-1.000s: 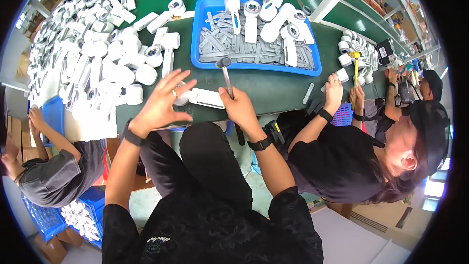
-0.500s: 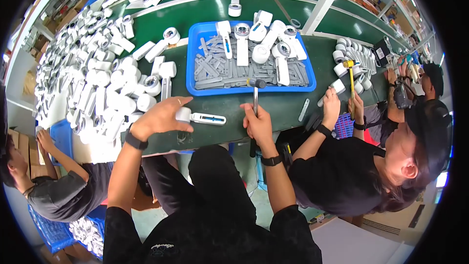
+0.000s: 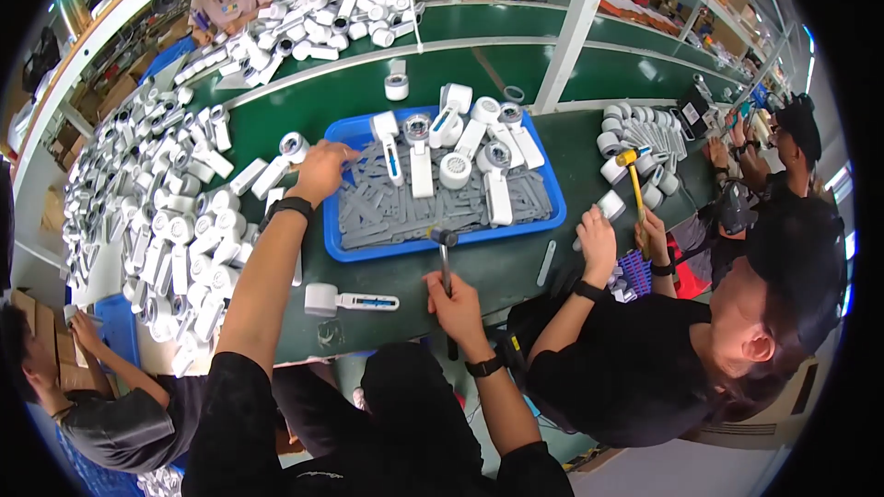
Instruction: The person assembles handheld fans by fitting a grey plastic strip into a white housing and striking it with a small hammer. They repeat this process for each unit, setting the finished pieces aside on the workbench.
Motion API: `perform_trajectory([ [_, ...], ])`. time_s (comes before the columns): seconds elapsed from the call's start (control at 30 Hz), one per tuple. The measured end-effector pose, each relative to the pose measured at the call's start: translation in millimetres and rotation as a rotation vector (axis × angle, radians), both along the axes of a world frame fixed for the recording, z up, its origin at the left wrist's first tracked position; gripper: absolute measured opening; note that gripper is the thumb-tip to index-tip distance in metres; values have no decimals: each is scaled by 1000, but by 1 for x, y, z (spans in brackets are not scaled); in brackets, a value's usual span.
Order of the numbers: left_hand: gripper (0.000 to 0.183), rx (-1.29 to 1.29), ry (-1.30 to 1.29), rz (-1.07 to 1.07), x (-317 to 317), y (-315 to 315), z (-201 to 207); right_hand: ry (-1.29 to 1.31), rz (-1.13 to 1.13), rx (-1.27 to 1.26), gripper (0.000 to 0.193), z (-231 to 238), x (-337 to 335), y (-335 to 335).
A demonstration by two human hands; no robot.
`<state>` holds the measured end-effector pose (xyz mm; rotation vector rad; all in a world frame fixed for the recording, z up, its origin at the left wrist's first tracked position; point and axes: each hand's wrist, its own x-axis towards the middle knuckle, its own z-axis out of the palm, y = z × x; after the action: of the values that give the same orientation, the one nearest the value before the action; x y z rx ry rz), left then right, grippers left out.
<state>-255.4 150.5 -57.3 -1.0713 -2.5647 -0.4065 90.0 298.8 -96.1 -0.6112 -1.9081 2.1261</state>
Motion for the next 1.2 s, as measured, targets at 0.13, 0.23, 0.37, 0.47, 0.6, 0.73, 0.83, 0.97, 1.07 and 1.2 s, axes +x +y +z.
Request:
perform_trajectory([
  [0.13,23,-125,-8,-251,-13,13,-5,-6,-44,31,20,0,3,1],
  [0.23,4,-44,-48,-285,-23,5,-9,-42,-19,17,21,1,1,0],
  [0.37,5,71,-99,-191,8,3,31,-40,-20,15,22,-4,1,3],
  [0.47,15,622,-624,-101,67,-15,46,-18,10,-139,24,8,-2,7],
  [0.6,29,1109,-1305,-185,203,-39,69,65,4,-209,25,51,-3,-15],
  [0.73,23,1088,-1308,-186,253,-58,43,146,84,-64,21,68,-1,-49],
  [0.83,27,1138,-1322,-156,269,-75,38,96,124,66,19,69,6,-52],
  [0.97,55,658,-454,-64,258,-110,53,-5,107,180,18,67,13,-47],
  [1.07,59,465,-163,-152,245,-128,28,-65,114,112,18,52,8,-41],
  [1.2,59,407,-191,-192,244,-125,4,-118,168,135,20,40,-2,-50],
])
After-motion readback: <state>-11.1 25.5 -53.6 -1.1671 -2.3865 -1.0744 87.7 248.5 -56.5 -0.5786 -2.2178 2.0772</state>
